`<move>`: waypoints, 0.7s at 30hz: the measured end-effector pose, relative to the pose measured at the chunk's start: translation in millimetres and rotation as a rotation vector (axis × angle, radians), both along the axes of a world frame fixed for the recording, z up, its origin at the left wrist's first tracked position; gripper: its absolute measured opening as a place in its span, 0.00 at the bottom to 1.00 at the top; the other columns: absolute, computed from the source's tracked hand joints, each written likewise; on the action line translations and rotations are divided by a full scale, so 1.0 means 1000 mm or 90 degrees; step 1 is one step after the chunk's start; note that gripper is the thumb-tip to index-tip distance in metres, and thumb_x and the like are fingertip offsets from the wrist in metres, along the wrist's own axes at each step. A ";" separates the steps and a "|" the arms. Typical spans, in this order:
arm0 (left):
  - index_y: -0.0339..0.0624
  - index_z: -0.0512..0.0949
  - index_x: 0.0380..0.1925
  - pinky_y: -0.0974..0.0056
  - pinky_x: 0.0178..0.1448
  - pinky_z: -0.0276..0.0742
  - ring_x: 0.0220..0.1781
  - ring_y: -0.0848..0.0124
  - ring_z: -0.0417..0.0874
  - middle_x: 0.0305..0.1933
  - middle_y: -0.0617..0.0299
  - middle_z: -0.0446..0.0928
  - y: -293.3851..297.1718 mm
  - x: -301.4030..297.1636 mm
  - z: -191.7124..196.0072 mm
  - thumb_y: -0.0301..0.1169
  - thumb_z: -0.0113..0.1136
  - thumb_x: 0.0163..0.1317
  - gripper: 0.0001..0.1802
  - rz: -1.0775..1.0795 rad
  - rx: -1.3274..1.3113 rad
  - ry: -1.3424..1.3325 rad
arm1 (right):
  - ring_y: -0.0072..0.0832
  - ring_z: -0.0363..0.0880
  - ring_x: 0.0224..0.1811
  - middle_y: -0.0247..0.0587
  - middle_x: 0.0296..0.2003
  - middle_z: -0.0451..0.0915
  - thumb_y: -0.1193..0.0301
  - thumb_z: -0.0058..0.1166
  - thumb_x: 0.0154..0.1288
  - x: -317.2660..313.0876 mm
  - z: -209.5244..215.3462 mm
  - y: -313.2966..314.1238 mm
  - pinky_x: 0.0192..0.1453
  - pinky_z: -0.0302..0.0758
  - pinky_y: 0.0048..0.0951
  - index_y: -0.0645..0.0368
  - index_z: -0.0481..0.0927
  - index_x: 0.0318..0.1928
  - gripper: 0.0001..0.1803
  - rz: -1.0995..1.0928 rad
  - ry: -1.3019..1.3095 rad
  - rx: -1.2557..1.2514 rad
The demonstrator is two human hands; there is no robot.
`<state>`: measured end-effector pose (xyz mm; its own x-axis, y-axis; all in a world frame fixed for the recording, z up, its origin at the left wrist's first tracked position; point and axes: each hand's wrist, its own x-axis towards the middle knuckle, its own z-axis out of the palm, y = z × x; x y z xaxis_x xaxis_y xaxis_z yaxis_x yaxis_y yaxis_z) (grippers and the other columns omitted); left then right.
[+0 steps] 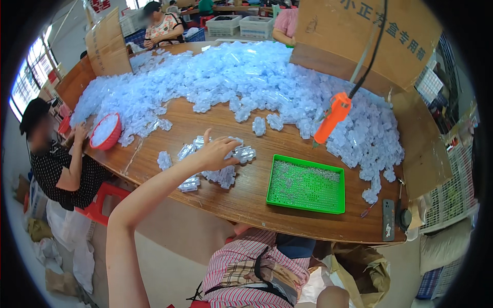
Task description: The person gathers clear plastic components, inserts small metal pins from a tray into them, and uses a power screwdriver to secure the pins. Finally, they place the finished items into a large bag.
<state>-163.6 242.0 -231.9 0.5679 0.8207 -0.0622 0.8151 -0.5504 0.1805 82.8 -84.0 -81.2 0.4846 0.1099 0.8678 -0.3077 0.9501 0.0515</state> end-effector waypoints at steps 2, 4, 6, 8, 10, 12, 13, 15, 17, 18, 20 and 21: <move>0.49 0.68 0.63 0.32 0.72 0.29 0.71 0.60 0.66 0.66 0.57 0.70 0.005 0.008 -0.013 0.55 0.56 0.63 0.33 -0.029 0.046 -0.019 | 0.31 0.57 0.71 0.34 0.68 0.65 0.62 0.45 0.71 -0.027 0.008 0.040 0.66 0.60 0.36 0.52 0.67 0.66 0.25 -0.079 -0.009 0.250; 0.46 0.71 0.60 0.28 0.70 0.30 0.71 0.58 0.64 0.64 0.57 0.71 0.009 0.006 -0.026 0.58 0.61 0.56 0.37 -0.013 0.115 -0.017 | 0.31 0.58 0.71 0.34 0.68 0.64 0.60 0.45 0.71 -0.010 -0.019 0.020 0.65 0.61 0.36 0.52 0.67 0.66 0.26 -0.270 -0.081 0.214; 0.45 0.74 0.55 0.26 0.69 0.33 0.72 0.54 0.62 0.63 0.57 0.71 0.012 0.014 -0.038 0.56 0.68 0.48 0.38 0.005 0.210 -0.015 | 0.34 0.65 0.61 0.34 0.58 0.71 0.57 0.46 0.69 0.010 -0.041 0.017 0.58 0.64 0.37 0.53 0.70 0.62 0.24 -0.537 -0.209 0.195; 0.46 0.75 0.51 0.26 0.69 0.34 0.73 0.54 0.60 0.60 0.57 0.70 0.019 0.018 -0.043 0.51 0.73 0.44 0.36 0.010 0.209 -0.028 | 0.32 0.67 0.49 0.34 0.45 0.71 0.59 0.48 0.69 0.023 -0.059 0.029 0.51 0.66 0.37 0.53 0.75 0.52 0.17 -0.590 -0.261 0.253; 0.47 0.74 0.46 0.28 0.69 0.38 0.70 0.54 0.62 0.57 0.58 0.70 0.021 0.023 -0.049 0.45 0.76 0.41 0.32 -0.002 0.248 -0.103 | 0.30 0.67 0.39 0.32 0.37 0.69 0.63 0.47 0.68 0.030 -0.072 0.031 0.43 0.68 0.34 0.50 0.73 0.39 0.07 -0.621 -0.315 0.146; 0.47 0.73 0.44 0.30 0.69 0.42 0.66 0.55 0.64 0.55 0.58 0.69 0.020 0.031 -0.039 0.42 0.76 0.40 0.31 0.005 0.230 -0.118 | 0.28 0.69 0.33 0.30 0.31 0.69 0.65 0.43 0.68 0.037 -0.084 0.037 0.40 0.68 0.30 0.48 0.71 0.33 0.06 -0.699 -0.322 0.043; 0.47 0.72 0.44 0.36 0.68 0.47 0.63 0.57 0.66 0.52 0.59 0.70 0.019 0.028 -0.040 0.38 0.75 0.40 0.29 -0.026 0.288 -0.138 | 0.28 0.69 0.33 0.30 0.31 0.69 0.65 0.43 0.68 0.043 -0.089 0.035 0.40 0.68 0.30 0.48 0.71 0.33 0.06 -0.698 -0.327 0.038; 0.47 0.72 0.44 0.38 0.68 0.49 0.63 0.58 0.66 0.51 0.59 0.71 0.014 0.030 -0.032 0.38 0.74 0.40 0.29 -0.037 0.279 -0.184 | 0.33 0.70 0.36 0.38 0.35 0.71 0.59 0.44 0.69 0.060 -0.094 0.027 0.40 0.69 0.34 0.54 0.71 0.38 0.12 -0.692 -0.445 -0.115; 0.45 0.72 0.45 0.49 0.63 0.63 0.58 0.57 0.71 0.49 0.57 0.71 -0.002 0.030 -0.019 0.33 0.71 0.44 0.26 -0.049 0.273 -0.226 | 0.37 0.70 0.39 0.45 0.39 0.73 0.53 0.46 0.69 0.073 -0.106 0.019 0.40 0.69 0.38 0.60 0.71 0.43 0.20 -0.668 -0.543 -0.282; 0.45 0.72 0.45 0.49 0.63 0.63 0.58 0.57 0.71 0.49 0.57 0.71 -0.015 0.035 -0.011 0.33 0.71 0.44 0.26 -0.056 0.265 -0.226 | 0.40 0.71 0.41 0.47 0.42 0.72 0.60 0.46 0.67 0.075 -0.110 0.016 0.43 0.70 0.39 0.61 0.72 0.43 0.16 -0.645 -0.584 -0.373; 0.41 0.71 0.46 0.55 0.55 0.72 0.53 0.55 0.75 0.48 0.54 0.71 -0.042 0.044 0.002 0.29 0.69 0.46 0.25 -0.011 -0.021 -0.425 | 0.41 0.71 0.42 0.48 0.41 0.72 0.68 0.48 0.64 0.067 -0.116 0.028 0.46 0.70 0.38 0.63 0.73 0.45 0.13 -0.642 -0.610 -0.562; 0.40 0.71 0.46 0.59 0.51 0.73 0.50 0.59 0.75 0.47 0.55 0.71 -0.056 0.044 0.002 0.28 0.70 0.47 0.25 -0.038 -0.011 -0.448 | 0.41 0.72 0.41 0.47 0.40 0.73 0.74 0.50 0.61 0.064 -0.119 0.042 0.47 0.70 0.35 0.66 0.73 0.48 0.15 -0.560 -0.615 -0.622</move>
<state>-119.2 186.1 -229.5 0.5218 0.7891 0.3241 0.4702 -0.5831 0.6625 146.9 -41.7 -199.7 0.0396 0.7680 0.6392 0.7578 0.3939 -0.5201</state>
